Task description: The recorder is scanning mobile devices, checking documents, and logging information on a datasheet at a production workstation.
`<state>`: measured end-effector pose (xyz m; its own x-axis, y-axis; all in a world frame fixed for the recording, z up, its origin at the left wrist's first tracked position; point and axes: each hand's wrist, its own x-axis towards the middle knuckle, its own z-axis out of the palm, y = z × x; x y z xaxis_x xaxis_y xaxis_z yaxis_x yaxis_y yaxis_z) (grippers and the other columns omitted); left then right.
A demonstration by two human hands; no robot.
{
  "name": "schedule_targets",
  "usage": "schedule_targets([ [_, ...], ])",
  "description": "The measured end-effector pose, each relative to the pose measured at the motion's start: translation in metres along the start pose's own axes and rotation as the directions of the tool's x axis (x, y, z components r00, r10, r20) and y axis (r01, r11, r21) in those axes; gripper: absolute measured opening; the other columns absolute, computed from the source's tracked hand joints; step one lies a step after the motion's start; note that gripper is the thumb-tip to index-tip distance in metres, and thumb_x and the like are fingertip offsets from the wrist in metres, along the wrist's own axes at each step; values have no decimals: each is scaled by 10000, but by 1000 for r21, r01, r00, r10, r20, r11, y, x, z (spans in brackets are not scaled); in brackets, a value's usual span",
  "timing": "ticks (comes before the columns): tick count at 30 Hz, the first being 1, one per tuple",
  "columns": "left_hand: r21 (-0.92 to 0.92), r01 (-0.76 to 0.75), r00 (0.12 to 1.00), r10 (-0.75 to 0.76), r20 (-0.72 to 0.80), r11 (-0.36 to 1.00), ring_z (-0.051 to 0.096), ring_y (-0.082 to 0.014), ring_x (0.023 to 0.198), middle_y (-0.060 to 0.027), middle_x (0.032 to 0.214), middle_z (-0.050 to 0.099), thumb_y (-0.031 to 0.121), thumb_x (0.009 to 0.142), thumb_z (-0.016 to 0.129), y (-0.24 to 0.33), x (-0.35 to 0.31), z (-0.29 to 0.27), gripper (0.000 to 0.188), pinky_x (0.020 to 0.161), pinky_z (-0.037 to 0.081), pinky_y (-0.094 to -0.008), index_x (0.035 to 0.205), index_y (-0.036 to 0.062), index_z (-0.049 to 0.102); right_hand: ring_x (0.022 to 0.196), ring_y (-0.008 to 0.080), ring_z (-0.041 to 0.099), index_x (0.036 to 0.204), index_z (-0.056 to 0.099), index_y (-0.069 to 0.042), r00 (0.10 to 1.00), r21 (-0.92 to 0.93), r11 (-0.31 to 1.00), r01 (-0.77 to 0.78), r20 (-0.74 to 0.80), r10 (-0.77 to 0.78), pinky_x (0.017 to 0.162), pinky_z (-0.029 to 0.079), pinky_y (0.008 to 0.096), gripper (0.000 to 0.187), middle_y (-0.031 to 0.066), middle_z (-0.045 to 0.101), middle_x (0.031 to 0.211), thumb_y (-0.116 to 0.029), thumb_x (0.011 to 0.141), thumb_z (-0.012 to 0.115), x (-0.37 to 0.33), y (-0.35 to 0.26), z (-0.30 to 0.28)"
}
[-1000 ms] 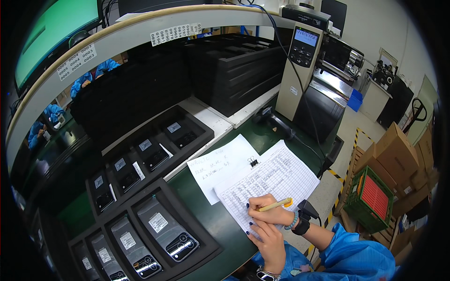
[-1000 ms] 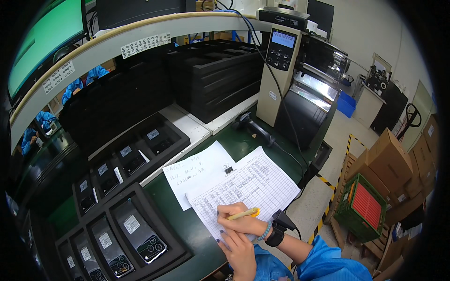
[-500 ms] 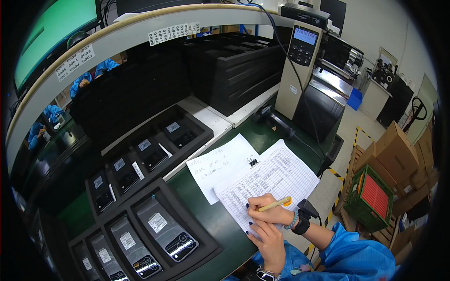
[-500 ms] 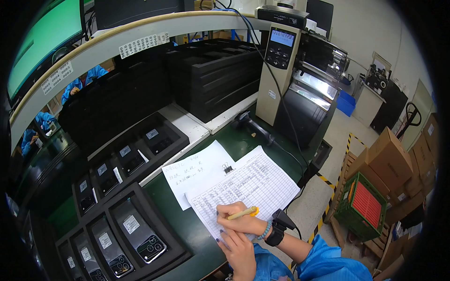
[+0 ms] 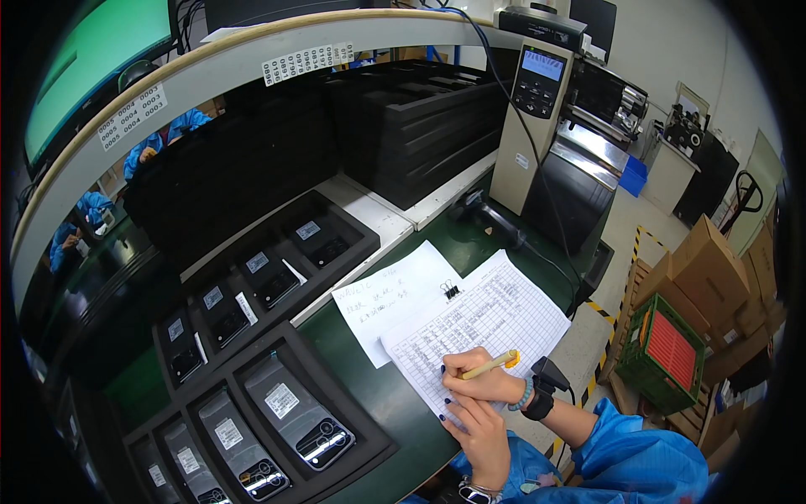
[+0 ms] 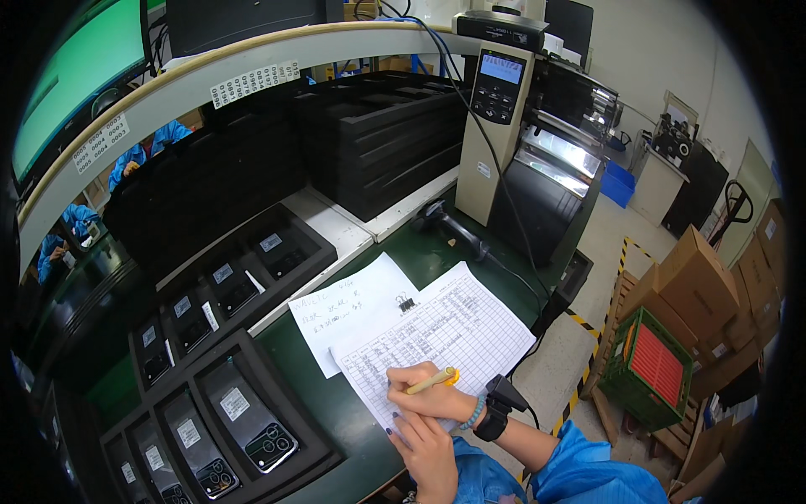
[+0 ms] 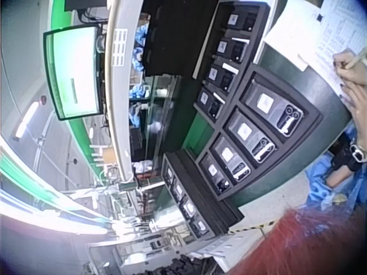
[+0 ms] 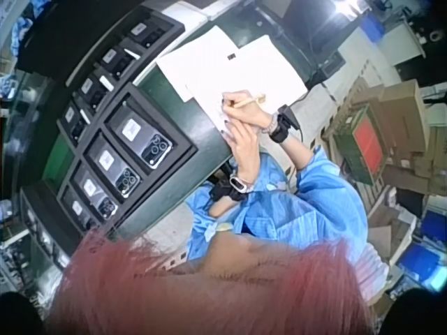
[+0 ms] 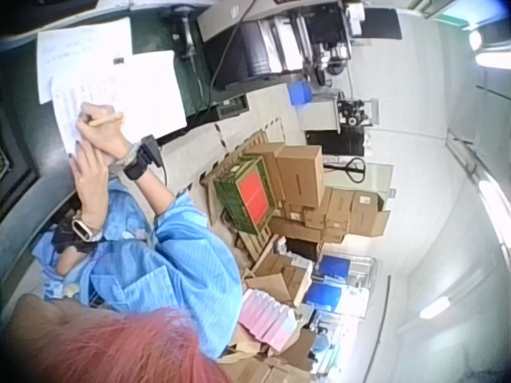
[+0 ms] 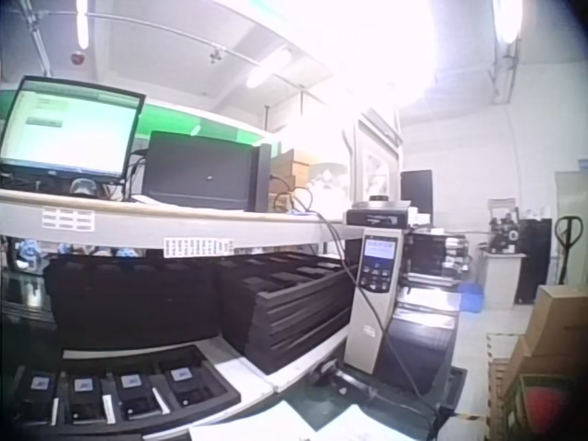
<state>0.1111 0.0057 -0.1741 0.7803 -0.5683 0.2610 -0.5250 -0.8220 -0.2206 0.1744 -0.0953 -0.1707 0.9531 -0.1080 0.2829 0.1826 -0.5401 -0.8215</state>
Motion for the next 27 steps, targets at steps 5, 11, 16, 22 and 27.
schedule_targets([
  [5, 5, 13, 1000, -12, -3, 1000, 531, -265, 1043, -170, 1159, 550, 175, 840, 462, 0, -1, 0, 353, 879, 457, -422, 1117, -16, 573, 410, 82, 419, 584, 448, -29, 1000, 17, 1000, 8, -20, -8, 395, 335, 248, 204, 31, 456, 474, -47, 735, 583, 0, -2, 2],
  [11, 12, 8, 1000, -8, 5, 1000, 531, -262, 1043, -167, 1158, 552, 175, 839, 463, 0, 0, -1, 353, 880, 455, -424, 1116, -13, 573, 409, 79, 407, 582, 439, -31, 1000, 15, 1000, 5, -6, -5, 397, 332, 245, 212, 27, 452, 473, -44, 733, 586, 0, 0, 1],
  [16, 27, 14, 1000, -14, -3, 1000, 537, -252, 1027, -156, 1168, 547, 173, 842, 460, 0, 0, 0, 363, 868, 468, -404, 1133, -16, 565, 416, 75, 402, 583, 432, -30, 1000, 4, 1000, 12, -14, -12, 401, 331, 243, 217, 27, 448, 476, -39, 731, 590, -1, 0, -1],
  [22, 13, 5, 1000, -5, 8, 1000, 534, -249, 1022, -150, 1168, 542, 172, 843, 458, -1, 1, -2, 370, 864, 474, -397, 1142, -21, 560, 448, 155, 494, 630, 458, -28, 999, -3, 999, -42, 26, 42, 449, 402, 282, 170, 72, 494, 525, -90, 756, 555, -1, 0, -3],
  [27, 19, 8, 1000, -8, 4, 1000, 531, -251, 1025, -152, 1167, 541, 172, 843, 459, -1, 1, -2, 369, 865, 473, -397, 1140, -22, 563, 443, 151, 495, 627, 460, -33, 1000, -19, 1000, -12, 13, 13, 444, 401, 279, 172, 71, 497, 522, -92, 757, 557, -1, -2, -3],
])
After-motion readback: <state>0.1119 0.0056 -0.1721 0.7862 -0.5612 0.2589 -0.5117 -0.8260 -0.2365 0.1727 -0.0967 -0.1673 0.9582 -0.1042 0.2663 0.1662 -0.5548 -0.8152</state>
